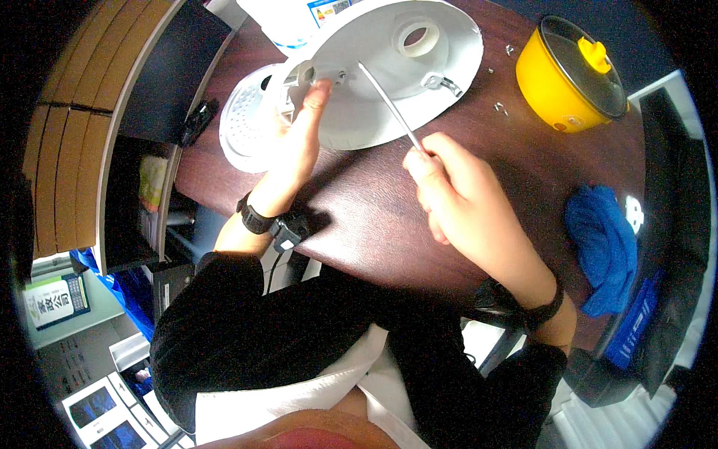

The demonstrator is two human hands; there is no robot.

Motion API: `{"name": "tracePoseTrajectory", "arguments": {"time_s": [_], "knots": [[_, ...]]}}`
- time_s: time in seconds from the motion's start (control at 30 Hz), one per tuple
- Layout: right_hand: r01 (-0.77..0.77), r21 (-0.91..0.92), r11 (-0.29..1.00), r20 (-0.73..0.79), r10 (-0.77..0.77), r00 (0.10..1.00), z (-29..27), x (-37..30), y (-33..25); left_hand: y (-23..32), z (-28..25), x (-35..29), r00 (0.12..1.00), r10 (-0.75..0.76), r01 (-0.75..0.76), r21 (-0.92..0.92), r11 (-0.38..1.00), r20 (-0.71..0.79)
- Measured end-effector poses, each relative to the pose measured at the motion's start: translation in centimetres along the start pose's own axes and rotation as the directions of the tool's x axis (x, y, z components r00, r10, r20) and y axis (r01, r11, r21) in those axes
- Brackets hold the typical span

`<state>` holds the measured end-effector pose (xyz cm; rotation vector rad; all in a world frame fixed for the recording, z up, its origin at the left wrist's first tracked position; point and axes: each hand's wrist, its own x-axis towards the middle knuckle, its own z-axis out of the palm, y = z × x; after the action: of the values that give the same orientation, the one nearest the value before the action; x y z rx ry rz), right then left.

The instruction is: The person uses a screwdriver to remove screws from the white lid of a rice cooker. They place the screws on the table and then wipe the screwdriver with a blue cloth.

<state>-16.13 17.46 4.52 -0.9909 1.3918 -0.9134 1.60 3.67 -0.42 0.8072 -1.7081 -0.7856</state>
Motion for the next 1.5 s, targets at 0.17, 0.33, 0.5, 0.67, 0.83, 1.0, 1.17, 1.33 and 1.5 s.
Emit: {"name": "tracePoseTrajectory", "arguments": {"time_s": [0.17, 0.33, 0.5, 0.67, 0.83, 1.0, 1.17, 1.33, 1.5], "knots": [[-0.022, 0.241, 0.970, 0.185, -0.023, 0.983, 1.4, 0.3, 0.8, -0.2, -0.1, -0.1, 1.000, -0.008, 0.008, -0.020, 1.000, -0.003], [-0.029, 0.239, 0.970, 0.166, -0.012, 0.986, 2.0, 0.7, 1.7, 0.3, -0.1, -0.2, 1.000, -0.021, 0.021, -0.003, 1.000, 0.009], [-0.071, 0.288, 0.955, 0.210, 0.010, 0.978, 2.0, 0.3, 1.0, 0.3, -0.2, -0.2, 1.000, 0.018, -0.018, 0.022, 1.000, 0.019], [0.406, -0.774, 0.485, -0.002, -0.644, 0.765, 1.4, 1.4, 2.5, 0.2, -0.2, -0.1, 0.999, 0.039, -0.039, 0.027, 0.999, 0.011], [0.174, -0.951, 0.255, 0.002, -0.559, 0.829, -0.2, 0.1, -0.2, 0.5, -0.3, -0.1, 0.999, 0.049, -0.050, 0.054, 0.997, 0.013], [0.211, -0.878, 0.429, -0.009, -0.455, 0.890, -1.6, -1.6, -0.3, 0.3, -0.2, -0.3, 0.994, -0.107, 0.107, -0.091, 0.990, 0.014], [0.082, -0.948, 0.306, 0.001, -0.255, 0.967, -5.0, -2.3, 4.6, 0.7, 0.4, 0.1, 0.982, -0.181, 0.165, -0.220, 0.961, -0.055], [0.076, -0.973, 0.219, 0.033, -0.195, 0.980, -6.5, -2.4, 6.8, 0.3, 0.4, 0.3, 0.966, -0.258, 0.240, -0.281, 0.929, -0.028], [0.232, -0.964, 0.127, 0.161, -0.416, 0.895, -6.2, -0.7, 4.6, 0.1, 0.3, 0.3, 0.958, -0.288, 0.272, -0.330, 0.904, 0.001]]}}
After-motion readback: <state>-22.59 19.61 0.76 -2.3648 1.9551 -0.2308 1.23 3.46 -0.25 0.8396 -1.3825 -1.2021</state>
